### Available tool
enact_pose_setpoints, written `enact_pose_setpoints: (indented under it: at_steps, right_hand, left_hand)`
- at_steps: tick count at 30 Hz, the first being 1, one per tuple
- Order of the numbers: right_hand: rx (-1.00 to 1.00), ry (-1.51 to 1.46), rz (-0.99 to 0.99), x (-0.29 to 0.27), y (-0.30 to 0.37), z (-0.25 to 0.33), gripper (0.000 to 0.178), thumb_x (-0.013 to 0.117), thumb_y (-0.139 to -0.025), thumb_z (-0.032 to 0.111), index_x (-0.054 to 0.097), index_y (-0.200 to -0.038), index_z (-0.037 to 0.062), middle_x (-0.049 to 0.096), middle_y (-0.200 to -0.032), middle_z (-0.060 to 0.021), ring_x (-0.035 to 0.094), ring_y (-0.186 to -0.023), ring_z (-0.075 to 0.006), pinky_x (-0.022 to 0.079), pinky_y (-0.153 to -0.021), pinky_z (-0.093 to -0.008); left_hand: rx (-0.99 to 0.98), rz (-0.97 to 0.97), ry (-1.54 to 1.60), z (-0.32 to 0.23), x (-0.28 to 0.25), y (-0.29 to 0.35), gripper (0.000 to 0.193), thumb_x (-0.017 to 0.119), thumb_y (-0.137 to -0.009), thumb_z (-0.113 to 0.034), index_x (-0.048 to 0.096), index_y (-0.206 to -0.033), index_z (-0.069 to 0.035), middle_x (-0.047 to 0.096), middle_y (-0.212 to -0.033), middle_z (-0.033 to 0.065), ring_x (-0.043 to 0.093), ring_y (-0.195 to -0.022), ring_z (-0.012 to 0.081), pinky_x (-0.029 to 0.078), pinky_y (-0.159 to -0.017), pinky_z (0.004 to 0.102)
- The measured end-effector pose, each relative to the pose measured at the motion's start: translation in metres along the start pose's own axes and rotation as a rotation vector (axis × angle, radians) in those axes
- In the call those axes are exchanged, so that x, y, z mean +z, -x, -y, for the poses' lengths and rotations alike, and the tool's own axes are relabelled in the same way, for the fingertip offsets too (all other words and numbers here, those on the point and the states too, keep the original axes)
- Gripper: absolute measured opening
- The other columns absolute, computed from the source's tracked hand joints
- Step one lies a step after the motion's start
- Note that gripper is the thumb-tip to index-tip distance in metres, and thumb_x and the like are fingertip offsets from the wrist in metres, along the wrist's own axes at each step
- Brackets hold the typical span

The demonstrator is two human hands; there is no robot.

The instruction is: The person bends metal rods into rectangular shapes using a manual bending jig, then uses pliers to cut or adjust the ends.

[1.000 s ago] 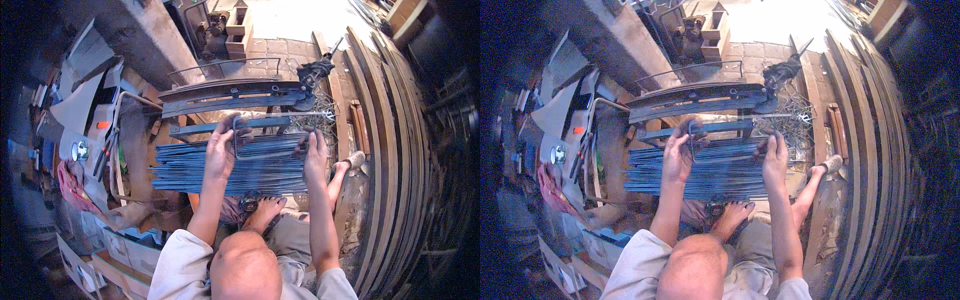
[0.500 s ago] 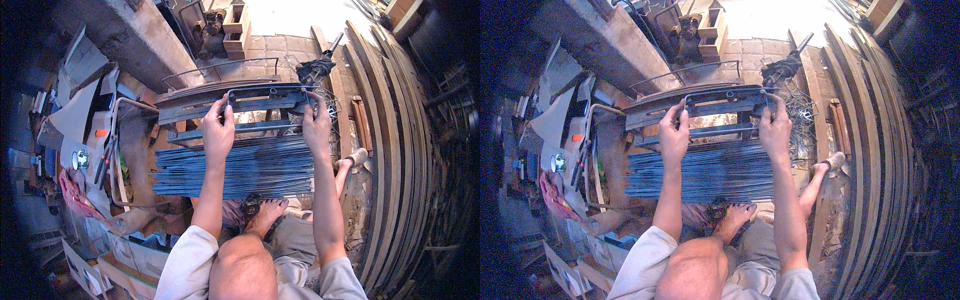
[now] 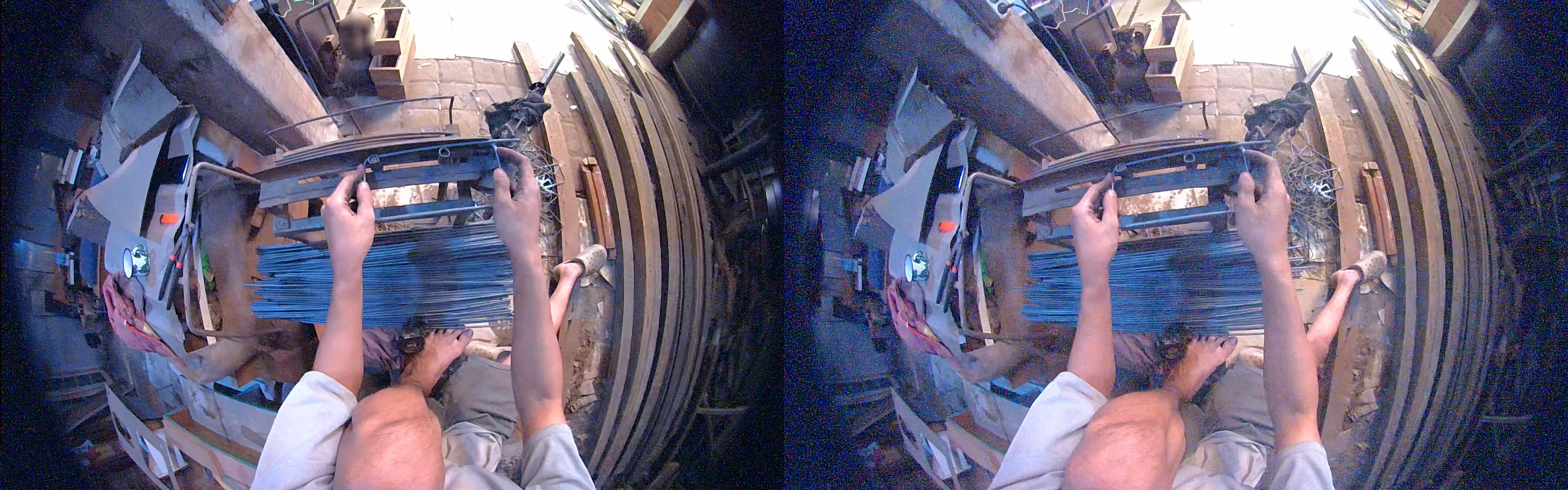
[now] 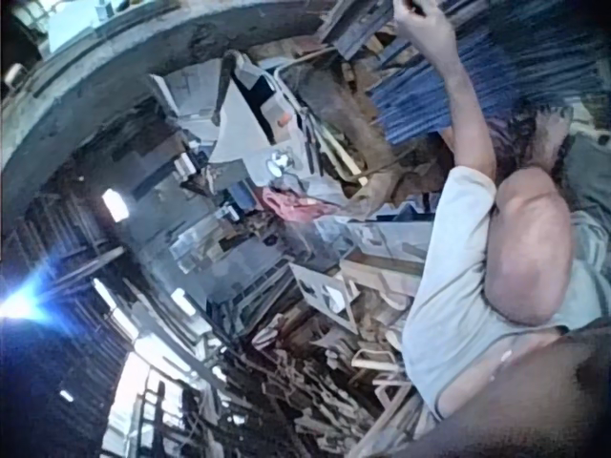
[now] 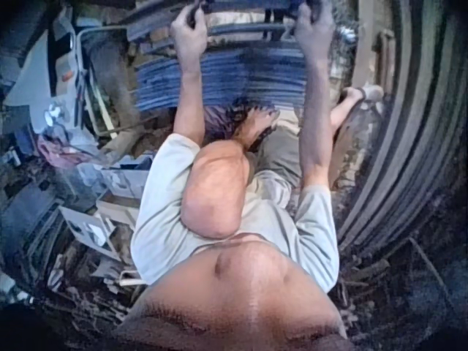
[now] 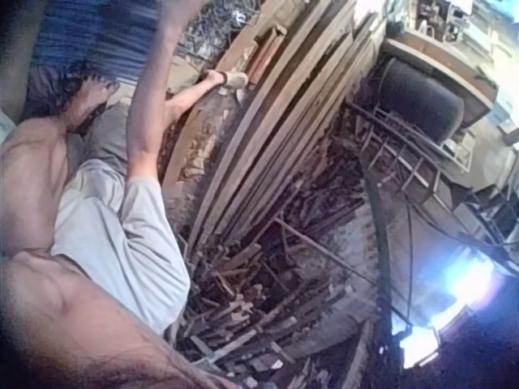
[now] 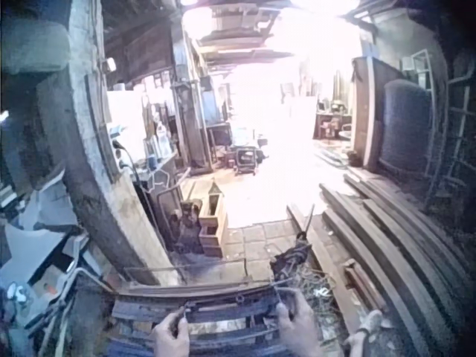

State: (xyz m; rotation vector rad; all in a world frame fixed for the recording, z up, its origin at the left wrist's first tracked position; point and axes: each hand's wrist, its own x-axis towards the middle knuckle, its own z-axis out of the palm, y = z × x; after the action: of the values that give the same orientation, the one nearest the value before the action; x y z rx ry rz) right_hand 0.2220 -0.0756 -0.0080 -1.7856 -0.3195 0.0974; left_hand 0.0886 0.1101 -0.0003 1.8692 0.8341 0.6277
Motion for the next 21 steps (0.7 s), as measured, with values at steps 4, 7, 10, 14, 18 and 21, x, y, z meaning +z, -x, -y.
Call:
enact_pose_setpoints:
  at_steps: [4,7,10,14,18,21]
  right_hand:
    - [-0.032,0.091,-0.038,0.003,0.005,0.007,0.029,0.052,-0.095,0.006,0.056,-0.123,0.0066,0.068,-0.084,-0.0111,0.064,-0.069,-0.0163,0.051,-0.065,-0.0342]
    - [-0.177,0.116,-0.105,0.004,0.003,0.002,0.028,0.052,-0.094,0.007,0.056,-0.123,0.0071,0.066,-0.079,-0.0121,0.061,-0.067,-0.0165,0.049,-0.062,-0.0353]
    - [-0.019,0.182,-0.065,0.003,0.005,0.013,0.028,0.052,-0.094,0.008,0.057,-0.122,0.0076,0.062,-0.074,-0.0101,0.056,-0.062,-0.0153,0.046,-0.058,-0.0347]
    - [-0.018,0.227,-0.066,0.001,0.003,0.013,0.028,0.051,-0.094,0.007,0.055,-0.121,0.0069,0.067,-0.079,-0.0189,0.067,-0.068,-0.0267,0.05,-0.063,-0.0427]
    - [0.022,0.265,-0.073,0.004,0.007,0.017,0.028,0.051,-0.094,0.007,0.055,-0.121,0.008,0.067,-0.079,-0.0193,0.067,-0.068,-0.0279,0.05,-0.064,-0.0436]
    - [0.016,0.22,-0.086,0.006,0.011,0.007,0.029,0.052,-0.093,0.008,0.054,-0.122,0.0076,0.067,-0.077,-0.0191,0.068,-0.068,-0.0293,0.049,-0.064,-0.0445]
  left_hand:
    - [0.134,-0.051,-0.086,0.005,0.002,0.001,0.032,0.056,-0.096,-0.01,0.062,-0.124,0.004,0.07,-0.096,0.0138,0.061,-0.078,0.0116,0.05,-0.069,0.0294]
    - [0.095,-0.013,-0.054,0.001,0.004,0.002,0.033,0.055,-0.095,-0.009,0.061,-0.125,0.004,0.071,-0.101,0.0188,0.065,-0.081,0.0144,0.051,-0.072,0.0311]
    - [0.156,-0.026,-0.062,0.006,0.002,0.0,0.033,0.055,-0.095,-0.009,0.061,-0.125,0.004,0.071,-0.101,0.0189,0.064,-0.08,0.0143,0.051,-0.07,0.0308]
    - [0.195,-0.011,-0.054,0.009,0.001,-0.003,0.034,0.056,-0.096,-0.011,0.06,-0.126,0.004,0.07,-0.093,0.0156,0.06,-0.073,0.012,0.049,-0.065,0.0294]
    - [0.074,0.103,0.03,0.011,-0.007,-0.003,0.036,0.057,-0.096,-0.012,0.059,-0.128,0.004,0.066,-0.081,0.0092,0.052,-0.067,0.0088,0.045,-0.06,0.027]
    - [0.012,0.178,0.056,0.014,-0.012,-0.006,0.037,0.057,-0.096,-0.012,0.058,-0.129,0.004,0.062,-0.077,0.0063,0.049,-0.064,0.008,0.043,-0.058,0.0261]
